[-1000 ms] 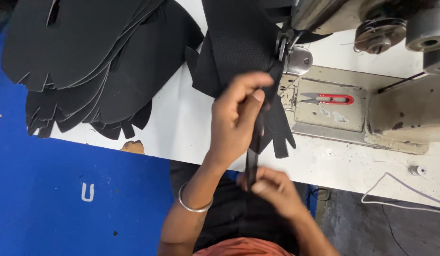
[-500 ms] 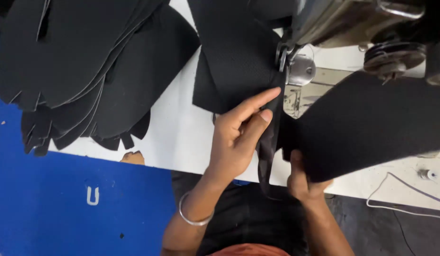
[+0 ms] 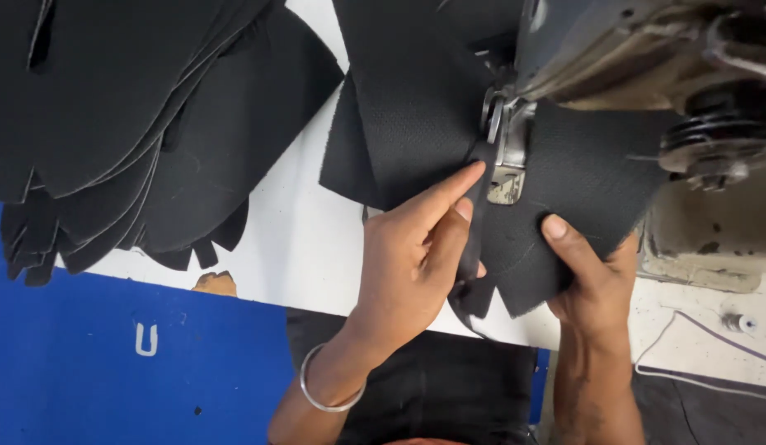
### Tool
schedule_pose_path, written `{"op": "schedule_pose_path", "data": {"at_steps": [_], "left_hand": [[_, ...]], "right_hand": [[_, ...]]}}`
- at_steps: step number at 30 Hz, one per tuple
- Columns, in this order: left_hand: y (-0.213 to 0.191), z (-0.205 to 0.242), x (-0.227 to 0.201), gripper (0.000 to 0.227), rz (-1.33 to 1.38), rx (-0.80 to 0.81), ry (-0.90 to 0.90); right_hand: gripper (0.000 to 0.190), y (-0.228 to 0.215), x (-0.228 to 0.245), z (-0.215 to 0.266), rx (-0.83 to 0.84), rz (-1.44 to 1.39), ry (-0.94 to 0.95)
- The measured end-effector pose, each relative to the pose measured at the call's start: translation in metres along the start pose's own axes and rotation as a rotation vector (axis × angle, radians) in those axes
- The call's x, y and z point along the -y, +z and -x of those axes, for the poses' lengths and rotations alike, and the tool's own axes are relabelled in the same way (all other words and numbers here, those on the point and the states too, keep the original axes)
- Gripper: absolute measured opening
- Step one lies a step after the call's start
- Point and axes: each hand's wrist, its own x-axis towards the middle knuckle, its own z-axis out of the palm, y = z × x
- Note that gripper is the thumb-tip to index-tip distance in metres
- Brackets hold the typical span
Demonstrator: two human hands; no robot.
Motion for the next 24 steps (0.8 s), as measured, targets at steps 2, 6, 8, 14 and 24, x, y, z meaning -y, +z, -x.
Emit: {"op": "schedule_pose_path", "data": {"at_steps": [2, 6, 8, 14, 24], "left_hand": [[-0.003, -0.007, -0.008, 0.033, 0.007, 0.041, -0.045], [0.000, -0.019, -0.014, 0.030, -0.009, 0.014, -0.061], [0.002, -0.024, -0.014, 0.024, -0.076, -0.032, -0.081], [0.000, -0.001, -0.016, 0.029, 0.003, 0.046, -0.122], [-0.003, -0.012, -0.028, 0.034, 0.059, 0.077, -0.162]], "right_hand": [[0.036, 0.008, 0.003, -0.004, -0.036, -0.048, -0.016], [0.033, 0.023, 0.016, -0.014, -0.039, -0.057, -0.022], [0.029, 0.023, 0.019, -0.017, -0.014, -0.049, -0.007], [0.031, -0.009, 0.019, -0.031, 0.148, 0.049, -0.020], [0.041, 0.001, 0.000, -0.017, 0.081, 0.117, -0.099]]}}
